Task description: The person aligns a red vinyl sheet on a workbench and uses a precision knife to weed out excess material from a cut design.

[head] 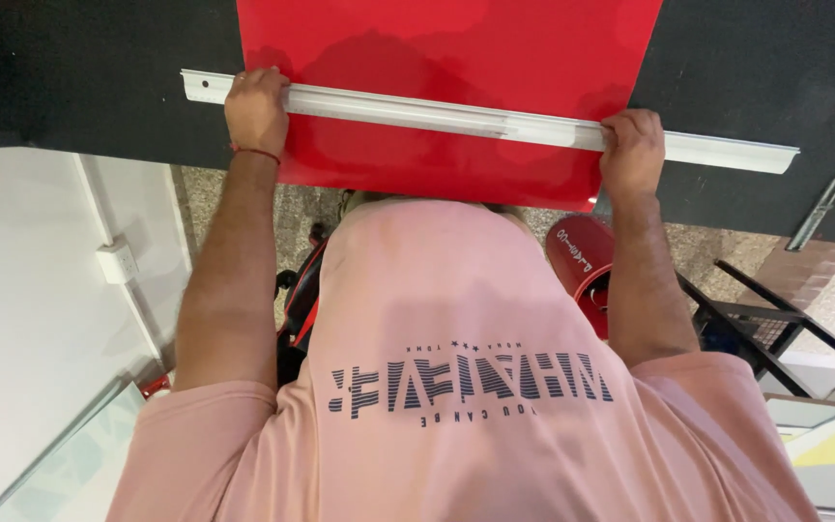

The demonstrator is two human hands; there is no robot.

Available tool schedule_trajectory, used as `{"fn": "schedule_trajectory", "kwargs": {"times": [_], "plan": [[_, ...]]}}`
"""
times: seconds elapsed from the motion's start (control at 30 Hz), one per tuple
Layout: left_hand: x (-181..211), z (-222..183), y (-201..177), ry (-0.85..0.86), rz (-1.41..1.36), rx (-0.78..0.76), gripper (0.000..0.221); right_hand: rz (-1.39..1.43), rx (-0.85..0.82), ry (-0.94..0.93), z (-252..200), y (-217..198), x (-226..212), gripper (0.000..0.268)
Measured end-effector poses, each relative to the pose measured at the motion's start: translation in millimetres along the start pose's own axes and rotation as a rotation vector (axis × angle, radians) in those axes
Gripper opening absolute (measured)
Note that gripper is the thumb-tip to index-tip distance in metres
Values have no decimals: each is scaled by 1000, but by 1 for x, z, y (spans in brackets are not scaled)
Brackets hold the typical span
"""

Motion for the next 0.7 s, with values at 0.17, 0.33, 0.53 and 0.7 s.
{"fn": "schedule_trajectory", "kwargs": {"times": [0.17,0.33,0.53,0.7], "plan": [[-1,6,-6,2,-6,0,23,-23,26,0,3,4,3,11],[-5,2,6,43,-25,-23,20,24,13,41,-2,8,10,10],[-11,-3,9,-20,-115,1,15,33,2,61,3,5,6,11],[-6,-1,3,-26,-67,1,16,24,-20,66,2,7,10,11]]}}
Point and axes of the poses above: each hand's wrist, its own z-axis towards the middle knuckle, its own y-axis out of the palm, x = y × z, the point moved 10 cm from there along z, towards the middle knuckle, and after that the axes turned 12 degrees about z, right-handed, at the moved point
